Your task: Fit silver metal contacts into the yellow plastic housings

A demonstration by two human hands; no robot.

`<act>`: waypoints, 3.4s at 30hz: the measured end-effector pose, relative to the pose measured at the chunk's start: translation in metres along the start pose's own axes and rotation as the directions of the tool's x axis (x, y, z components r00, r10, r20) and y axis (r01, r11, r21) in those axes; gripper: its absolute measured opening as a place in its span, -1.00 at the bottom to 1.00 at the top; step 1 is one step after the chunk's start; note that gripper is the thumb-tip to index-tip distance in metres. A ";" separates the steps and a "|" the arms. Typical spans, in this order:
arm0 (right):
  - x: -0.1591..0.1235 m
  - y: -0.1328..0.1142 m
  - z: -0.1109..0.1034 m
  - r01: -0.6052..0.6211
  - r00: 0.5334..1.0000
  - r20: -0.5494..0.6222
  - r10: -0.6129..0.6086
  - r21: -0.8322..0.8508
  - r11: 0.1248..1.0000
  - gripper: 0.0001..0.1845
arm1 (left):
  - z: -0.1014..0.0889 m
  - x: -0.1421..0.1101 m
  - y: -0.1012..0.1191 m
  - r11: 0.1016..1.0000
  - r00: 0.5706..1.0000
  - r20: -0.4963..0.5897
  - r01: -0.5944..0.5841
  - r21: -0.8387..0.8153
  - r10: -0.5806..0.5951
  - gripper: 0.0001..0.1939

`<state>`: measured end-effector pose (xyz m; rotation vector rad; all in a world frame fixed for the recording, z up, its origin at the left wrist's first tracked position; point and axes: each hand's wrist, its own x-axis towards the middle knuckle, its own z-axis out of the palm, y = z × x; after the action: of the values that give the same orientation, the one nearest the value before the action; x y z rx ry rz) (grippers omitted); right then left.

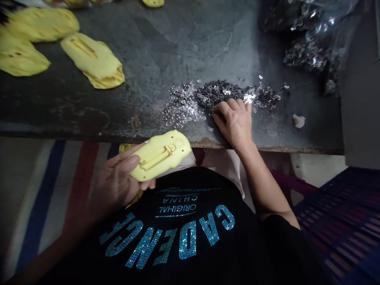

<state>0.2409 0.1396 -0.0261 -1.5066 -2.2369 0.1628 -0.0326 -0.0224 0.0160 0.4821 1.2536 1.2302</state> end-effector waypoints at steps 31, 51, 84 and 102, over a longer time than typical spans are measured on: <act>-0.065 0.033 -0.037 0.035 0.999 0.003 -0.035 -0.046 0.998 -0.76 | 0.014 0.010 -0.021 0.987 0.982 0.113 -0.148 -0.066 0.154 -0.69; -0.072 0.022 -0.056 0.011 0.999 -0.051 0.004 0.280 0.960 -0.92 | 0.029 0.007 -0.020 0.996 0.981 0.178 -0.081 0.042 0.072 -0.64; -0.076 -0.063 -0.098 0.394 0.898 0.138 -0.417 0.170 0.903 -0.84 | 0.041 -0.006 -0.008 0.990 0.922 0.386 -0.085 0.117 0.034 -0.52; -0.077 -0.015 -0.055 -0.088 0.983 0.175 -0.048 0.692 0.717 -0.31 | 0.061 -0.015 -0.009 0.761 0.802 0.533 -0.516 0.393 0.269 -0.38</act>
<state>0.2751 0.0557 0.0061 -1.1058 -1.9244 1.0705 0.0282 -0.0191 0.0347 1.4323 1.0917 1.0185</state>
